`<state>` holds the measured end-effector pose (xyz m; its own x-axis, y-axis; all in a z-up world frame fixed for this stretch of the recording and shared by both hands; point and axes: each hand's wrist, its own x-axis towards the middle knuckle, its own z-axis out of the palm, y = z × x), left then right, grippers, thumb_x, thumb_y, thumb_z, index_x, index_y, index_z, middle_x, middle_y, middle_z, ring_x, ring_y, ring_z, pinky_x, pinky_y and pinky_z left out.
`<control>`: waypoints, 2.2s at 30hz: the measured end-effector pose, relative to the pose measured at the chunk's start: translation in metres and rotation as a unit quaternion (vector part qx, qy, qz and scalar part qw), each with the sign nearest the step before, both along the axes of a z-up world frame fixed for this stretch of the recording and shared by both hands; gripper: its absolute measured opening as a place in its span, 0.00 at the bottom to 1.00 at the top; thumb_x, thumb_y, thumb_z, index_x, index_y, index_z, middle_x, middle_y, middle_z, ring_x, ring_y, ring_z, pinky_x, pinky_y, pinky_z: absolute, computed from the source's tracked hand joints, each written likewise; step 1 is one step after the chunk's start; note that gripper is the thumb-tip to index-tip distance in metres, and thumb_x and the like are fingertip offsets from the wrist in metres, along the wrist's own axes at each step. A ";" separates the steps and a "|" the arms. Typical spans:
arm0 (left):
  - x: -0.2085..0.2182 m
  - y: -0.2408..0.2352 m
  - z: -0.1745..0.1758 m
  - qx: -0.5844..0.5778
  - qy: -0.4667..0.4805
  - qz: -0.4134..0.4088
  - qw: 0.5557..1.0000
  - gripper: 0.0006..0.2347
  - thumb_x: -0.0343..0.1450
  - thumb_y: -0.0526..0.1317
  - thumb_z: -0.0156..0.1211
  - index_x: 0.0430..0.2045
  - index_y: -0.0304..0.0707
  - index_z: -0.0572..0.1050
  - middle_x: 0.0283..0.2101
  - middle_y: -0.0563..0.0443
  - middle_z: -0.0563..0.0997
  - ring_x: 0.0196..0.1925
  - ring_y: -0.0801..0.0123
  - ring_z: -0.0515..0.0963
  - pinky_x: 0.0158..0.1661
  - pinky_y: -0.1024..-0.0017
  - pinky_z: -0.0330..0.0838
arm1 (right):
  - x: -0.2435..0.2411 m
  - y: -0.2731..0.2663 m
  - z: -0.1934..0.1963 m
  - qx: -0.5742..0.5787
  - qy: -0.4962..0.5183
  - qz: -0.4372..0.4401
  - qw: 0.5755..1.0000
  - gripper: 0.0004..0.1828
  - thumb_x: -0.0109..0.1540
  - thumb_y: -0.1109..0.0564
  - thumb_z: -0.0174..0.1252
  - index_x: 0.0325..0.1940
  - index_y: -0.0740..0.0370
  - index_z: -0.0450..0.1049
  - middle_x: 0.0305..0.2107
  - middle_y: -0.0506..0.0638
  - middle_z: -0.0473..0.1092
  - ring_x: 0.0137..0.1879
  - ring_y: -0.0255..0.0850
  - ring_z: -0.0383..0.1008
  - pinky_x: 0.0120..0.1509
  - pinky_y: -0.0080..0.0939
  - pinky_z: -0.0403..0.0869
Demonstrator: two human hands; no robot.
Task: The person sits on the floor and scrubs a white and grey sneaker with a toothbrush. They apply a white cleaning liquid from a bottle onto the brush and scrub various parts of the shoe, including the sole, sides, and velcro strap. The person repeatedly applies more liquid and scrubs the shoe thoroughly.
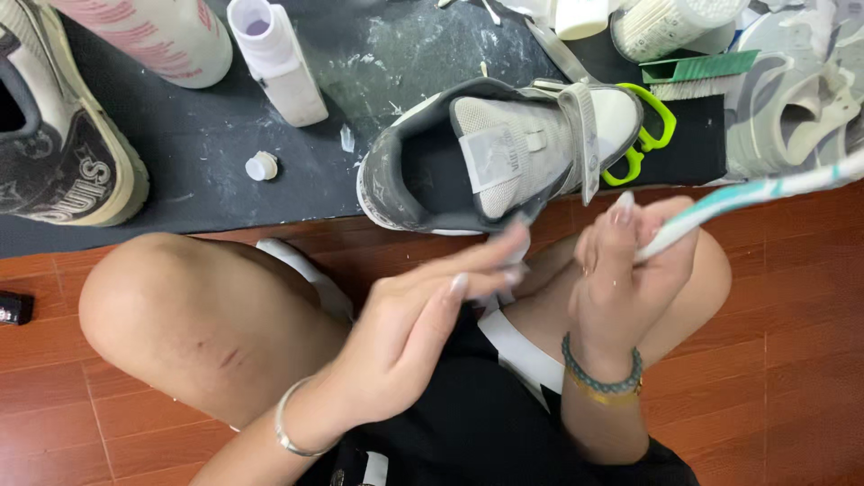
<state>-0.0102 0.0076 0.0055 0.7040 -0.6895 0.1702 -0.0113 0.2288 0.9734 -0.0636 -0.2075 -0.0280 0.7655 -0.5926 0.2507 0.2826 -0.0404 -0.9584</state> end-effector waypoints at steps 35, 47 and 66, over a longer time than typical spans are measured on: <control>0.071 -0.015 0.000 0.319 -0.354 0.214 0.853 0.11 0.76 0.39 0.65 0.30 0.30 0.71 0.27 0.40 0.75 0.30 0.47 0.76 0.30 0.56 0.66 | -0.057 -0.018 -0.040 0.127 0.032 0.130 0.983 0.03 0.72 0.58 0.45 0.48 0.58 0.62 0.27 0.43 0.58 0.27 0.30 0.53 0.33 0.30 0.57; 0.041 -0.007 -0.032 0.314 -0.171 0.243 0.902 0.12 0.73 0.36 0.67 0.24 0.29 0.70 0.20 0.43 0.72 0.19 0.62 0.71 0.24 0.68 0.63 | -0.007 0.010 -0.006 -0.330 0.303 0.081 0.890 0.09 0.72 0.59 0.46 0.45 0.64 0.72 0.15 0.47 0.65 0.18 0.35 0.67 0.24 0.38 0.64; 0.043 0.001 -0.050 0.294 -0.186 0.244 0.905 0.09 0.74 0.33 0.65 0.44 0.26 0.76 0.25 0.44 0.76 0.21 0.66 0.73 0.27 0.71 0.65 | 0.018 -0.010 -0.029 -0.482 0.301 0.092 0.818 0.05 0.70 0.61 0.56 0.39 0.64 0.70 0.16 0.52 0.66 0.22 0.45 0.71 0.26 0.46 0.66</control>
